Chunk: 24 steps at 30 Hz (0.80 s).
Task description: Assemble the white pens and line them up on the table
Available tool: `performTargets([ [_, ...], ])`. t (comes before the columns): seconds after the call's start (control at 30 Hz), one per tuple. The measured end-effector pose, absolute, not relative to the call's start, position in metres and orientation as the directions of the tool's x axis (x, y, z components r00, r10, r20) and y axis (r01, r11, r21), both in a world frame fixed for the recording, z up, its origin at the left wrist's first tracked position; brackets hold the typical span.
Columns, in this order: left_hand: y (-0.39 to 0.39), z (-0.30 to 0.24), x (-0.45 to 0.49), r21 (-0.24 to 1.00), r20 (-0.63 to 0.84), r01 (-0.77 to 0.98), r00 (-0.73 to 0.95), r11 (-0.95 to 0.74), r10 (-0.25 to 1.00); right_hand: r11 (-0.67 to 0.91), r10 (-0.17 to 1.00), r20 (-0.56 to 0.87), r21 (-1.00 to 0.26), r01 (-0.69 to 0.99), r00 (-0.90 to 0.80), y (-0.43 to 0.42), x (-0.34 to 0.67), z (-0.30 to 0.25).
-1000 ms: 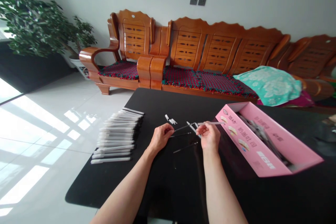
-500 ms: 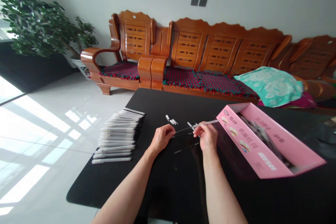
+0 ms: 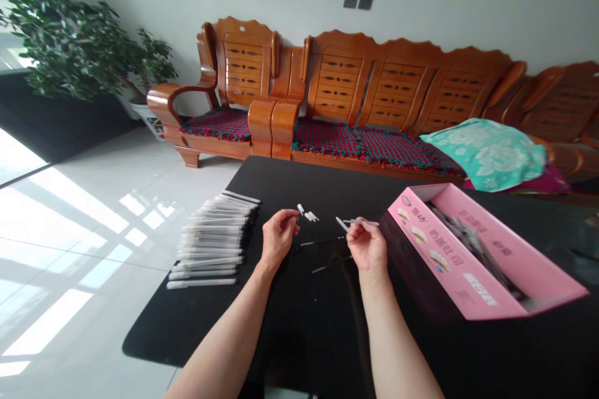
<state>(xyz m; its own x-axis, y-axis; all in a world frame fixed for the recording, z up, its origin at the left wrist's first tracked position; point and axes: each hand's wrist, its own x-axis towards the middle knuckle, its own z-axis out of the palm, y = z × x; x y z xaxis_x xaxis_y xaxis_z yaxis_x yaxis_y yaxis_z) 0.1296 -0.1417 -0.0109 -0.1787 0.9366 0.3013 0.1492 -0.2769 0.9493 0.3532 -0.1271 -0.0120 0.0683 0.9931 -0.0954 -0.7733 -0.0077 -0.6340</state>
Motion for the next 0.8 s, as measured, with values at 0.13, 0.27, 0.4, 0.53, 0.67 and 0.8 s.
performTargets([
  [0.13,-0.136,-0.013,0.111,0.916,0.296,0.338,-0.212,-0.215,0.931,0.048,0.992,-0.069,-0.557,-0.829,0.104,-0.127,0.359,-0.008],
  [0.27,-0.136,-0.009,0.101,0.839,0.281,0.487,-0.006,-0.243,0.960,0.043,0.991,-0.078,-0.578,-0.815,0.108,-0.129,0.354,-0.005],
  [0.4,-0.140,-0.003,0.101,0.777,0.220,0.524,0.292,-0.348,0.931,0.055,0.989,-0.081,-0.581,-0.812,0.125,-0.129,0.353,-0.006],
  [0.53,-0.143,-0.004,0.106,0.718,0.197,0.573,0.377,-0.395,0.905,0.068,0.986,-0.086,-0.577,-0.814,0.143,-0.128,0.356,-0.007],
  [0.67,-0.144,-0.009,0.109,0.716,0.205,0.575,0.369,-0.396,0.906,0.065,0.986,-0.091,-0.575,-0.816,0.142,-0.129,0.355,-0.009],
  [0.8,-0.142,-0.011,0.115,0.874,0.179,0.409,0.227,-0.261,0.957,0.050,0.990,-0.078,-0.596,-0.802,0.120,-0.129,0.350,-0.011],
])
